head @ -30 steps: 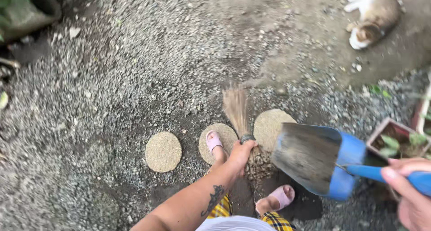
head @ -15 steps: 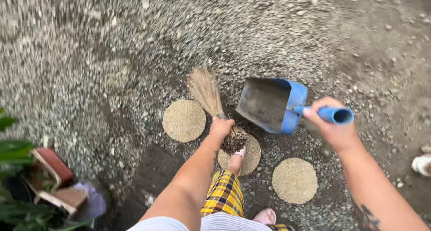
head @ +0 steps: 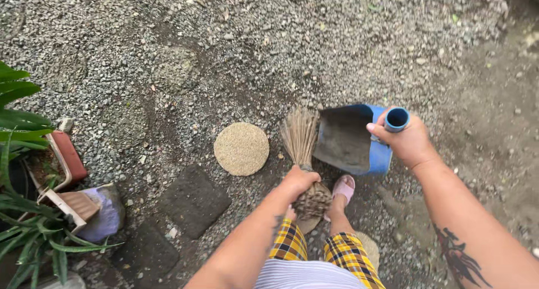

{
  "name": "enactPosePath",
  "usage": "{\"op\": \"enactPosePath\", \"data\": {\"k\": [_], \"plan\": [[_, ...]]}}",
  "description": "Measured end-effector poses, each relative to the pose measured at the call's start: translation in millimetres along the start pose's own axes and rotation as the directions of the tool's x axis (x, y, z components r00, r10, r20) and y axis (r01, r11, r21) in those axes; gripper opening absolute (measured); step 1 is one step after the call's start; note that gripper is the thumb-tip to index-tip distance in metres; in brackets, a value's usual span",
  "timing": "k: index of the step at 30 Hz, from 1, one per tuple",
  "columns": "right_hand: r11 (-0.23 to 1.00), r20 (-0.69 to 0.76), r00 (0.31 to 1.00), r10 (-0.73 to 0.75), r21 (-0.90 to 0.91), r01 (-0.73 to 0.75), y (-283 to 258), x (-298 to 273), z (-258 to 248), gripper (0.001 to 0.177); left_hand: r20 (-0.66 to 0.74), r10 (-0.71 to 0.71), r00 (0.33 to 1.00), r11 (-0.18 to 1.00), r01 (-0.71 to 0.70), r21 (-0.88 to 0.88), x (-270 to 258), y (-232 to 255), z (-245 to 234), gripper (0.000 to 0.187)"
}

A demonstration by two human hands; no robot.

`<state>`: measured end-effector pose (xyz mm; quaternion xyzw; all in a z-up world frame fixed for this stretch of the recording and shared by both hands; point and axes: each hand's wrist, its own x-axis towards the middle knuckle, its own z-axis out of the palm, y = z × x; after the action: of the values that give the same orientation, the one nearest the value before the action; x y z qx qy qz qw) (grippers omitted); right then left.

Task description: The person sweeps a gravel path in a garden using a traditional broom and a dustpan. They gather leaves and debris into a pile and then sweep the debris into the dustpan.

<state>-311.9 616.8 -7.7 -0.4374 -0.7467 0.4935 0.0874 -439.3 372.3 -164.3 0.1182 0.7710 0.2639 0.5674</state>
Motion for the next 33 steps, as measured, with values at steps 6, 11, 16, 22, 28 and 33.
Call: {"op": "enactPosePath", "data": {"k": [6,11,16,22,28,33], "plan": [[0.99,-0.075,0.99,-0.121,0.062,0.125,4.2,50.8,4.0,0.021,0.352,0.011,0.936,0.915,0.132,-0.381,60.4,9.9,19.2,0.049],[0.967,-0.087,0.991,-0.104,0.223,0.121,14.3,98.6,-46.3,0.02,0.412,0.139,0.9,0.923,0.033,-0.383,28.9,42.1,-44.2,0.045],[0.901,-0.142,0.983,-0.116,0.401,0.165,-9.4,133.4,-95.6,0.02,0.27,-0.021,0.963,0.942,0.109,-0.317,7.4,108.0,-118.8,0.04],[0.825,-0.188,0.961,-0.202,0.496,0.27,-47.1,198.2,-87.5,0.023,0.172,0.097,0.98,0.924,-0.025,-0.381,69.7,144.6,-214.8,0.043],[0.867,-0.201,0.943,-0.264,0.379,0.324,-91.8,286.0,-27.1,0.022,-0.026,-0.02,0.999,0.856,0.004,-0.516,185.8,166.3,-294.4,0.042],[0.921,-0.165,0.939,-0.301,0.207,0.331,-122.8,365.5,39.7,0.023,-0.225,-0.002,0.974,0.995,-0.02,-0.093,298.9,162.0,-288.4,0.05]]}}
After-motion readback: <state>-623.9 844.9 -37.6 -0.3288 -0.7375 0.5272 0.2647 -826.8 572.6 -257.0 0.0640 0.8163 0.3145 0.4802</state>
